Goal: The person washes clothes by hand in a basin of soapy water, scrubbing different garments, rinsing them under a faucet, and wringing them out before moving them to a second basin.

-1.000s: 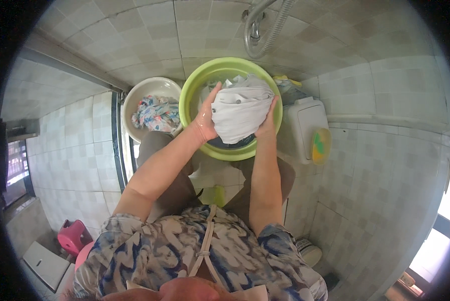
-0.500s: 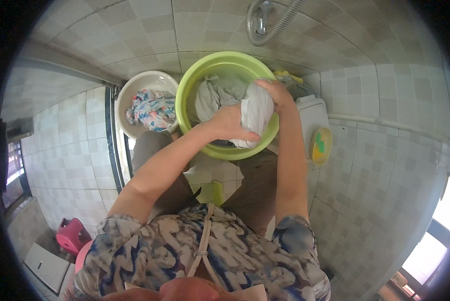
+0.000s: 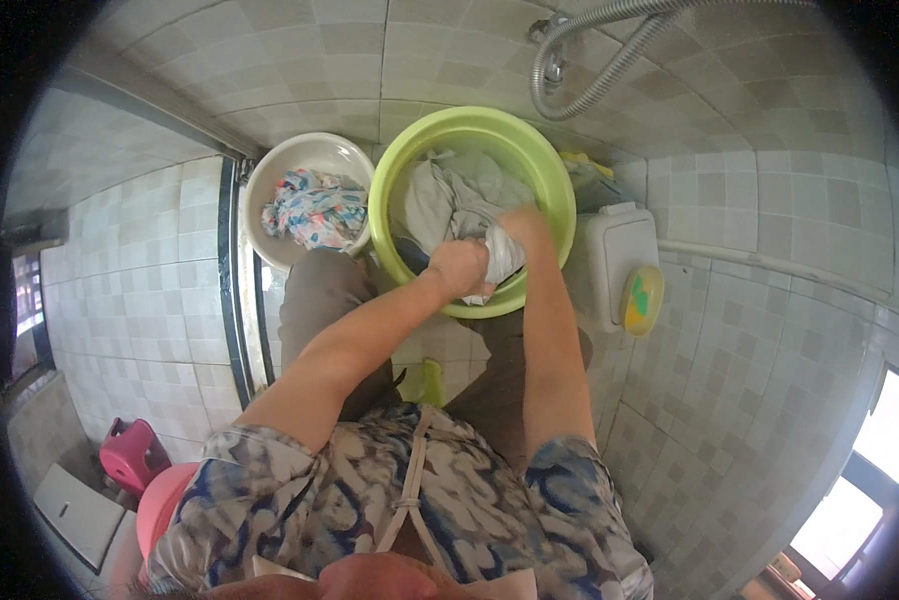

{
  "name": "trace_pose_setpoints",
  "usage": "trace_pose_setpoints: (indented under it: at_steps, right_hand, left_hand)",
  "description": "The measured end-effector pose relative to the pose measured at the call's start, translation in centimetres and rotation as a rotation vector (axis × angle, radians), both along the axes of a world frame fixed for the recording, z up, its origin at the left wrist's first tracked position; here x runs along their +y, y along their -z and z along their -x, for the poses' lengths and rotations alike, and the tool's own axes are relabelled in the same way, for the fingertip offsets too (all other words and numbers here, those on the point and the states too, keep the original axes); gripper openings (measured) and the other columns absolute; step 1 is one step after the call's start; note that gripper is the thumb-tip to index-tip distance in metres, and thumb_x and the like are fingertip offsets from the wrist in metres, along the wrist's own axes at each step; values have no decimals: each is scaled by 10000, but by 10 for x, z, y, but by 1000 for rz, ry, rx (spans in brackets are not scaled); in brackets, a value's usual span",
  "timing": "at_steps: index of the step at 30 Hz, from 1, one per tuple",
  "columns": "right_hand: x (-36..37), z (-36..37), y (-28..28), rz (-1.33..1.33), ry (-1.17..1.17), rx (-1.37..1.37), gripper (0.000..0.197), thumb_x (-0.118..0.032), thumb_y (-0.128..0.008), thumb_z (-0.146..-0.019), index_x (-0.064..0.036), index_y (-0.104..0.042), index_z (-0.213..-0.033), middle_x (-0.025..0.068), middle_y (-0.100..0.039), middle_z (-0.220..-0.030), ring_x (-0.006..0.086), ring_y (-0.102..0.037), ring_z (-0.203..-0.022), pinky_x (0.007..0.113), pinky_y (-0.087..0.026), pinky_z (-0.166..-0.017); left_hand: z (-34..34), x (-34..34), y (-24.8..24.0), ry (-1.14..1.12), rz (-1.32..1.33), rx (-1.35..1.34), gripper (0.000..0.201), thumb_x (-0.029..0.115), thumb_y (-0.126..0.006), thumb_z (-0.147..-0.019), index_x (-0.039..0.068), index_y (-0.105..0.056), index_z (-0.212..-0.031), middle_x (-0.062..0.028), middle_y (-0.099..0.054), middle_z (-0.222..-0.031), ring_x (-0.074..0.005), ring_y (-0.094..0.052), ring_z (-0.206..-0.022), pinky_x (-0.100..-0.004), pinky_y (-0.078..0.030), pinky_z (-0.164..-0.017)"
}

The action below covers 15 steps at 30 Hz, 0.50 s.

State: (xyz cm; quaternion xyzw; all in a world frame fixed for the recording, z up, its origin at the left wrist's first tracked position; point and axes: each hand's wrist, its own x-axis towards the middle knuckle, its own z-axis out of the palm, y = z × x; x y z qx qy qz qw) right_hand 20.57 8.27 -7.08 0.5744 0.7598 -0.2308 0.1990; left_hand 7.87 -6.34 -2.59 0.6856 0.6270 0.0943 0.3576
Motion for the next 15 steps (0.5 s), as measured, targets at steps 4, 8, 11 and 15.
trace_pose_setpoints:
  at_steps: [4,8,11,15]
  right_hand:
    - [11,7,-25,-212,216,354,577,-453,-593,-740,36,-626,-1044,292,-603,-1024,384,-588,-994,418,-448,-863]
    - [-10,71,-126,-337,172,744,482,-411,-569,-821,12,-606,-1050,231,-620,-1022,321,-598,-969,385,-442,-854]
    - [-32,109,-163,-307,186,1022,417,-346,-591,-843,3,-573,-1070,189,-617,-1018,279,-593,-947,355,-444,-842]
    - [-54,159,-144,-255,-102,1213,440,-322,-637,-823,-32,-537,-1138,183,-584,-1072,286,-567,-996,354,-434,-869]
  left_hand:
    - [8,8,-1,-203,-264,38,596,336,-808,-579,6,-544,-999,-148,-620,-906,-290,-633,-838,-362,-520,-704]
    - [62,22,-53,-341,-451,130,656,317,-819,-564,31,-518,-1072,-133,-582,-963,-285,-593,-920,-366,-500,-763]
    - [110,21,-86,-397,-509,169,706,274,-822,-534,109,-517,-1148,-105,-571,-1020,-287,-570,-951,-395,-470,-828]
    - [182,-12,-88,-428,-558,311,711,275,-805,-548,145,-511,-1183,-89,-566,-1069,-284,-554,-976,-420,-459,-830]
